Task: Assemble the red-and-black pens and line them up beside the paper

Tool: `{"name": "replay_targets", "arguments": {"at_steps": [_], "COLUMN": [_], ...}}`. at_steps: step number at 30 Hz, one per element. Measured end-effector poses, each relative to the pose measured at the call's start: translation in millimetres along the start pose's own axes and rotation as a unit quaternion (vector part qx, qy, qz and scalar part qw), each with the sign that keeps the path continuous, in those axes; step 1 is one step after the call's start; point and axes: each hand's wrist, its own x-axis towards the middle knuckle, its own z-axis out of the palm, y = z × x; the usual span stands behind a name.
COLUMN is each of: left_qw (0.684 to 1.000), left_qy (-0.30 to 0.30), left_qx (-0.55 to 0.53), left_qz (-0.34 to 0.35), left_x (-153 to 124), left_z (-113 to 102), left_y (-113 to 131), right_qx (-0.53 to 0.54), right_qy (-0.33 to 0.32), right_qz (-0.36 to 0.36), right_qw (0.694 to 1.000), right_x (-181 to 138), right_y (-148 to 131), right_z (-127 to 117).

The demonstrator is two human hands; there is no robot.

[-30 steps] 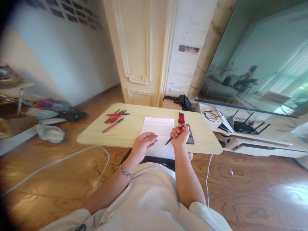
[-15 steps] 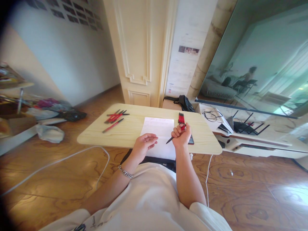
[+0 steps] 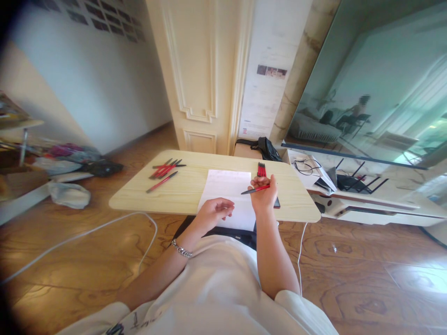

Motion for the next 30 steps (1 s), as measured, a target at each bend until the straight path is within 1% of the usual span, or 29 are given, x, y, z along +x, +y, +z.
{"name": "replay_targets", "arguments": {"at_steps": [2,4,5,7,9,10,11,14,15,16,19,20,22,25,27,30], "left_qw": [0.996,0.980,0.967,0.927,0.886,0.872,0.863,0.847,0.844,0.842,0.839,0.838,0.832,0.814,0.801,0.793], "left_qy": [0.037,0.085,0.109,0.147,0.137,0.130,0.120,0.118,0.123,0.129,0.134,0.132,0.128,0.124,0.121,0.117], "left_qx": [0.063,0.155,0.202,0.313,0.409,0.441,0.466,0.502,0.505,0.507,0.510,0.513,0.523,0.554,0.574,0.584], "left_qz": [0.043,0.093,0.113,0.146,0.169,0.166,0.156,0.130,0.128,0.129,0.131,0.131,0.130,0.123,0.120,0.127], "left_x": [6,14,19,29,36,39,40,37,34,32,27,27,27,29,30,31], "left_z": [-11,-25,-33,-47,-57,-59,-61,-57,-54,-51,-46,-45,-45,-47,-48,-50], "left_y": [0,0,0,-2,-6,-8,-11,-18,-19,-19,-18,-17,-17,-17,-19,-21], "right_qx": [-0.037,-0.059,-0.063,-0.072,-0.093,-0.109,-0.125,-0.168,-0.182,-0.197,-0.249,-0.266,-0.304,-0.385,-0.446,-0.516], "right_qy": [0.021,0.025,0.017,-0.010,-0.035,-0.039,-0.036,-0.008,-0.008,-0.015,-0.053,-0.061,-0.061,-0.064,-0.073,-0.086], "right_qz": [-0.007,0.000,0.014,0.056,0.094,0.096,0.081,-0.002,-0.008,0.004,0.071,0.082,0.077,0.040,0.011,-0.027], "right_qw": [0.999,0.998,0.998,0.996,0.991,0.989,0.988,0.986,0.983,0.980,0.964,0.959,0.947,0.920,0.892,0.852], "right_x": [4,7,9,11,14,16,17,24,27,30,40,43,48,53,55,55], "right_y": [0,1,1,4,11,16,22,44,51,59,79,86,99,114,120,123], "right_z": [-3,-6,-6,-5,-2,0,3,13,17,20,27,29,31,31,31,30]}}
